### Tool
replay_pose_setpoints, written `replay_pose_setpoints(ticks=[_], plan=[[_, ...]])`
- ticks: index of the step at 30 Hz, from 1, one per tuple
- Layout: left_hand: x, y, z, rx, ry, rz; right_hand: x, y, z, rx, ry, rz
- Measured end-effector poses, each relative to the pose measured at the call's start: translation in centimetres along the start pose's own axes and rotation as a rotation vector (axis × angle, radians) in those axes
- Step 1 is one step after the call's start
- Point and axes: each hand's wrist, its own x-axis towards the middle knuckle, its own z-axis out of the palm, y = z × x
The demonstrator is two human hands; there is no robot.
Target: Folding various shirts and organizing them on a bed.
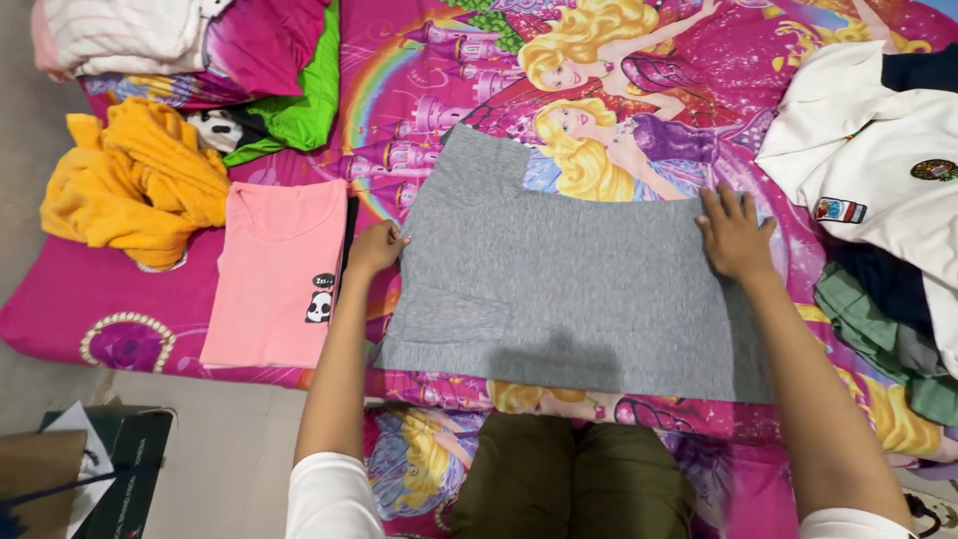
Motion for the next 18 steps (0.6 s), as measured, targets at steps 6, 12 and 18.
replay_pose_setpoints(ticks=[6, 12, 18], plan=[[7.4, -0.2, 3.8, 0.014, 0.032, -0.003, 1.9, 4.5, 0.8, 0.001, 0.109, 0.002], [11.5, 0.8, 5.5, -0.226, 0.127, -0.029, 2.3, 4.6, -2.3, -0.11, 0.189, 0.003], [6.8, 2.2, -1.1, -0.694, 0.037, -0.072, -3.8, 3.4, -7.4, 0.065, 0.36, -0.183]])
